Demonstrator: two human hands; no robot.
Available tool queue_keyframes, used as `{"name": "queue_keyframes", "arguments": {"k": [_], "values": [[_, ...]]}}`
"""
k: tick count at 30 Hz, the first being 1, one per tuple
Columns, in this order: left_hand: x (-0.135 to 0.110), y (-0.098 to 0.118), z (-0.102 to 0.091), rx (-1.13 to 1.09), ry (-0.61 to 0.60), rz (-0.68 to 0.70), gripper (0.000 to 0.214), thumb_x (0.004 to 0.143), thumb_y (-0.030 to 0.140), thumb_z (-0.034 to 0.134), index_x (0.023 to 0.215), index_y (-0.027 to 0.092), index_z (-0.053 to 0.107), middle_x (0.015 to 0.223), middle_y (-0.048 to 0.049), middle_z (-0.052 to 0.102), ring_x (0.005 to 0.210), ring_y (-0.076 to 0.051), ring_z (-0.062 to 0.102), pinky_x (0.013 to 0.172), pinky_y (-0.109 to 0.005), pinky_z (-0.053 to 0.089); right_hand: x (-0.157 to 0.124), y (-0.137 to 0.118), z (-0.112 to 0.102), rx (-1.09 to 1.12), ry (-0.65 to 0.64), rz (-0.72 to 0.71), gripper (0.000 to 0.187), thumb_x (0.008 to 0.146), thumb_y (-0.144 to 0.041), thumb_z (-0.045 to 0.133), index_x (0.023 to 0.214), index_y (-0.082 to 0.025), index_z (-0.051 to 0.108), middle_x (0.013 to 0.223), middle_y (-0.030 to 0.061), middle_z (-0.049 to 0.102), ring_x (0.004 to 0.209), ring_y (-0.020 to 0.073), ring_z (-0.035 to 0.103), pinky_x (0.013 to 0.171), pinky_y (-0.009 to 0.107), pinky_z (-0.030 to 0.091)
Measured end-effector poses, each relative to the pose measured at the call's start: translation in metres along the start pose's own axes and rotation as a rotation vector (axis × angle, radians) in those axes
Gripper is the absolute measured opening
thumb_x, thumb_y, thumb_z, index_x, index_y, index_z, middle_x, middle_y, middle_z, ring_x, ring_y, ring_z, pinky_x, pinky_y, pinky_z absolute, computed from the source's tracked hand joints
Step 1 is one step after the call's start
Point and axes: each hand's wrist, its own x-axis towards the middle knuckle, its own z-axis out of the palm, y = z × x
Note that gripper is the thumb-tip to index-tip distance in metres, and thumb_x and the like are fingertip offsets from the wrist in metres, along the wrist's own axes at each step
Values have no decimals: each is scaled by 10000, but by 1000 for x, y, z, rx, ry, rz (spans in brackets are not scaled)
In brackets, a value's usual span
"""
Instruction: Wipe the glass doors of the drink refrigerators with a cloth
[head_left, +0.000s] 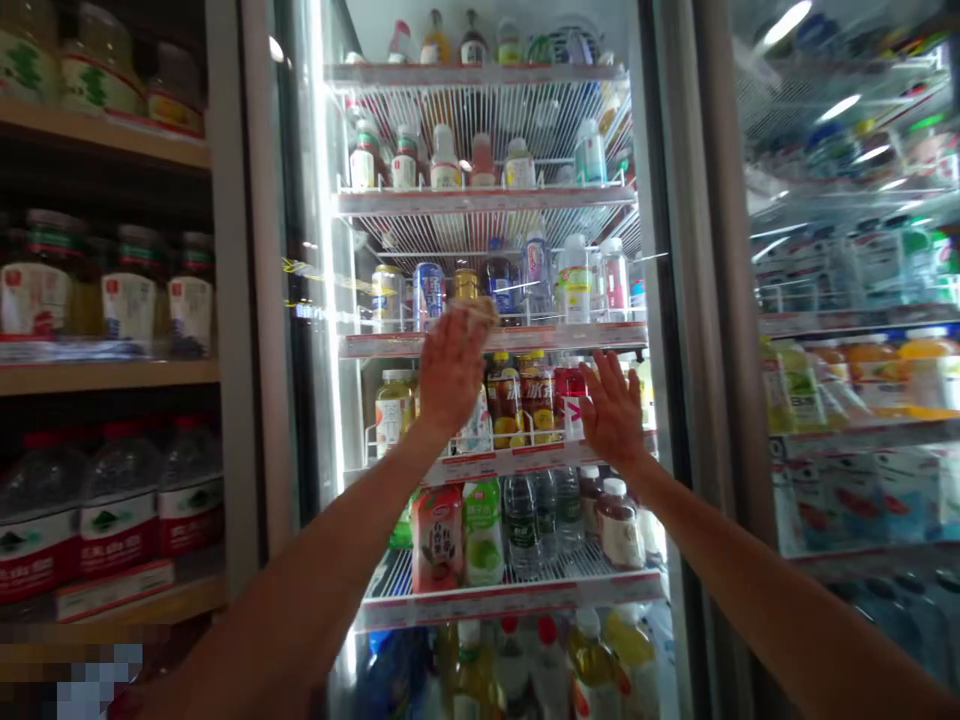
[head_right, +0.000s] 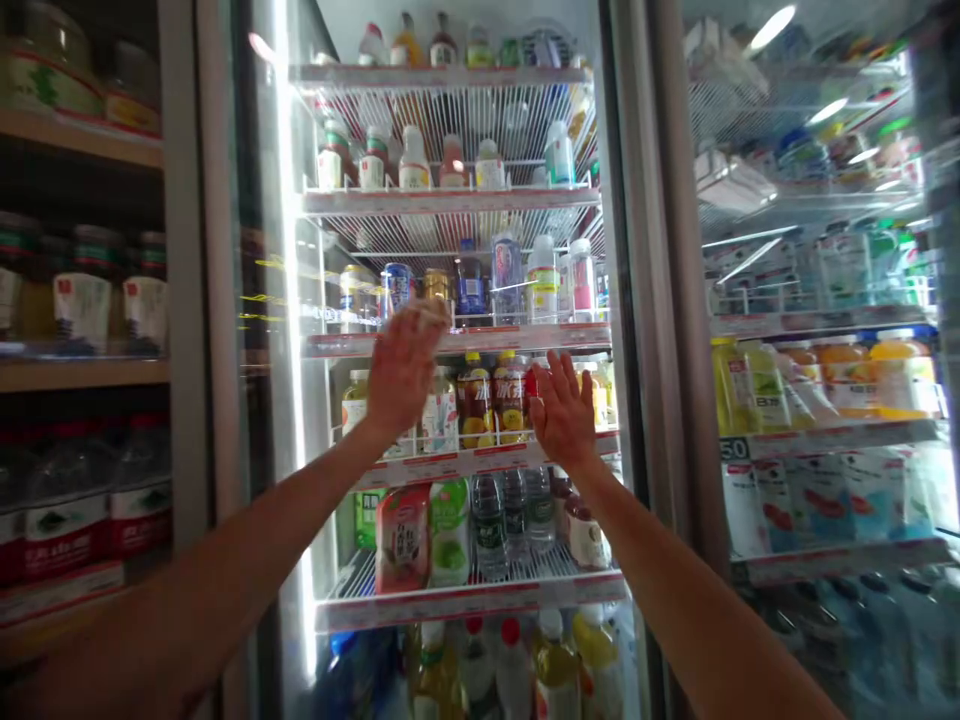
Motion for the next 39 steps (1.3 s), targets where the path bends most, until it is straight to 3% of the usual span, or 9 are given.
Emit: {"name": "queue_keyframes", "arguments": {"k": [4, 9, 14, 19, 25, 28, 30, 34, 39], "values": [[-14, 10, 5, -38, -174, 452, 563, 891, 187, 389, 1422, 311, 249, 1498, -10, 299, 1404, -200, 194, 1137, -428, 209, 0, 0, -1, -3, -2, -4, 526, 940, -285, 333, 1453, -280, 214, 1509, 55, 294, 1399, 235, 238, 1109, 490, 216], [-17, 16, 6, 37, 66, -23, 547, 898, 201, 381, 1431, 215, 257, 1520, -93, 229, 1414, -263, 144, 1127, -488, 216, 0, -1, -1, -3, 8, -5, 534, 939, -280, 329, 1457, -278, 201, 1510, 57, 290, 1398, 237, 241, 1110, 489, 214], [-51, 8, -3, -57, -186, 509, 569, 892, 173, 411, 1417, 326, 255, 1500, 10, 296, 1403, -181, 198, 1140, -401, 241, 0, 0, -1, 5, -35, 19, 525, 932, -282, 329, 1449, -277, 234, 1513, 47, 286, 1400, 234, 236, 1116, 490, 203], [-83, -37, -24, -3, 229, -132, 603, 904, 150, 377, 1455, 260, 158, 1556, -45, 73, 1426, -236, 79, 1159, -490, 173, 0, -1, -3, 10, -38, 25, 499, 931, -291, 324, 1428, -240, 298, 1500, 74, 312, 1402, 238, 229, 1117, 492, 201], [-128, -42, -37, 15, -64, 338, 625, 887, 155, 441, 1425, 370, 207, 1529, 9, 218, 1384, -196, 255, 1097, -394, 332, -1, 1, -2, 27, -42, 22, 520, 923, -298, 331, 1438, -271, 266, 1520, 49, 269, 1405, 237, 219, 1114, 509, 198], [-137, -54, -44, 123, 126, -11, 644, 884, 132, 423, 1451, 288, 159, 1547, -62, 136, 1415, -233, 152, 1121, -463, 272, -1, 6, -2, 19, -42, 19, 520, 916, -296, 344, 1431, -254, 287, 1515, 59, 281, 1400, 252, 230, 1106, 531, 206], [-146, -54, -47, 117, 179, -67, 645, 879, 124, 418, 1455, 248, 155, 1556, -73, 67, 1425, -237, 86, 1140, -471, 230, 0, 6, -3, 23, -41, 28, 514, 911, -289, 360, 1421, -245, 310, 1504, 72, 303, 1393, 267, 246, 1099, 550, 213], [-158, -20, -37, 24, 1, 264, 584, 888, 216, 453, 1411, 370, 246, 1526, 44, 228, 1399, -131, 201, 1105, -302, 322, -4, -34, -8, 97, -38, 11, 569, 891, -277, 420, 1439, -253, 266, 1534, 93, 215, 1398, 311, 216, 1084, 601, 206], [-129, 12, -9, -90, 79, -235, 591, 910, 215, 363, 1454, 215, 133, 1510, -97, 258, 1423, -199, 91, 1140, -467, 238, -10, -139, -7, 529, -157, -255, 575, 913, -193, 345, 1456, -293, 187, 1475, 68, 348, 1333, 203, 370, 1043, 428, 392]]}}
